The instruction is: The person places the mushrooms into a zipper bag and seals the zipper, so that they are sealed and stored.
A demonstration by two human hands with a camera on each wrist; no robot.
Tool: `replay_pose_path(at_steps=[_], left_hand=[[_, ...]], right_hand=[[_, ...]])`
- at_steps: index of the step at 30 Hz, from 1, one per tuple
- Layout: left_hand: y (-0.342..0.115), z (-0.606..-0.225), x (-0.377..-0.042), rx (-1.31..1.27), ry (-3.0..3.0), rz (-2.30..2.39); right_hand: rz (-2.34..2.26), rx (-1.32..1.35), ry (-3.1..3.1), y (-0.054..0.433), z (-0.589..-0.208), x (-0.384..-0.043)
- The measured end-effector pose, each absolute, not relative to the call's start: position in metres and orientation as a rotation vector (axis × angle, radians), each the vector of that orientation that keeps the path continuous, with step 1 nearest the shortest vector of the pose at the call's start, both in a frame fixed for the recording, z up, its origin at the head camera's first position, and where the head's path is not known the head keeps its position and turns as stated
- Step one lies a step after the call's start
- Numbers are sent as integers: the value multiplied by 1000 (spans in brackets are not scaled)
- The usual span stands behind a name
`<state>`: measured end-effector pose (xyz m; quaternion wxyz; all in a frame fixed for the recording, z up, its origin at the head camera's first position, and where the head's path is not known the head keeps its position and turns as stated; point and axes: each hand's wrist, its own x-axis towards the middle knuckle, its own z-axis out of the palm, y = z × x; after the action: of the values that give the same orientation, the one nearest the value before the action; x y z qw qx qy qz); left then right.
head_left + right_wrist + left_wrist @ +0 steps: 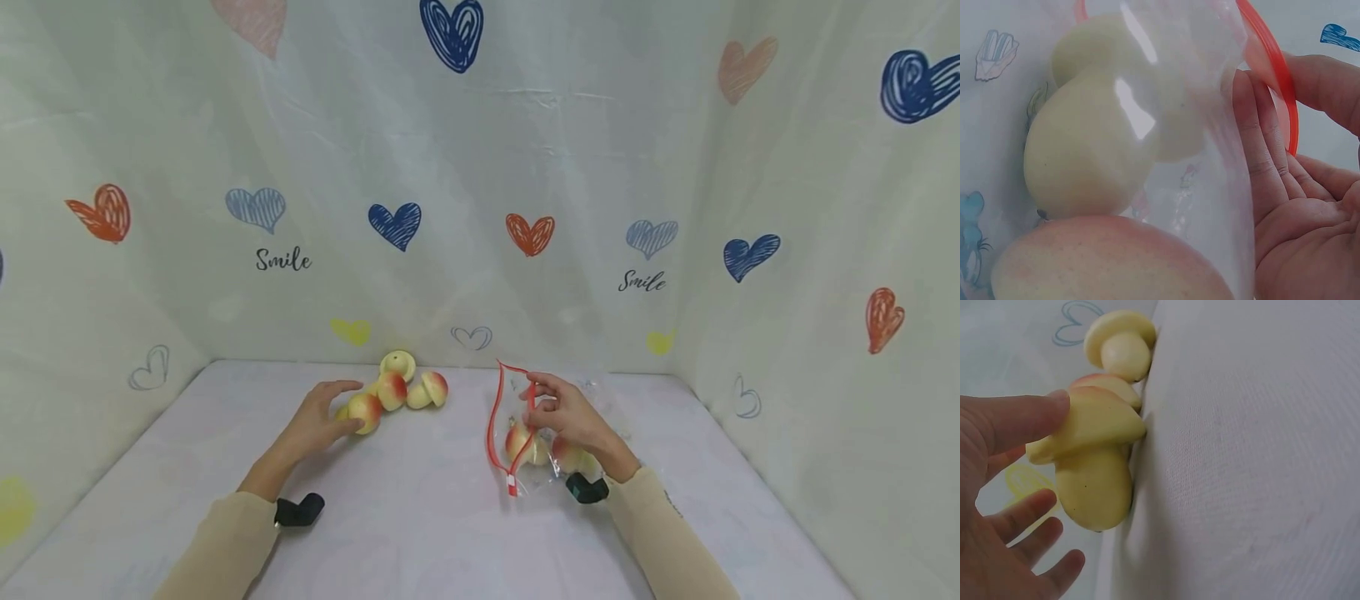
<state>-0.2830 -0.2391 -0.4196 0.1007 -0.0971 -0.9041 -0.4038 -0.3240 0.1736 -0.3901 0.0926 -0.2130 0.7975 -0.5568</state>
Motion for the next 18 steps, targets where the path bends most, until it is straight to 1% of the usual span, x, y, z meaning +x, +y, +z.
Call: replay_pose_path(at_steps=[18], left_hand=[[-241,-425,-284,-352,-2698,-1235]], right_hand=[[-1647,-640,2379,175,-390,-324]])
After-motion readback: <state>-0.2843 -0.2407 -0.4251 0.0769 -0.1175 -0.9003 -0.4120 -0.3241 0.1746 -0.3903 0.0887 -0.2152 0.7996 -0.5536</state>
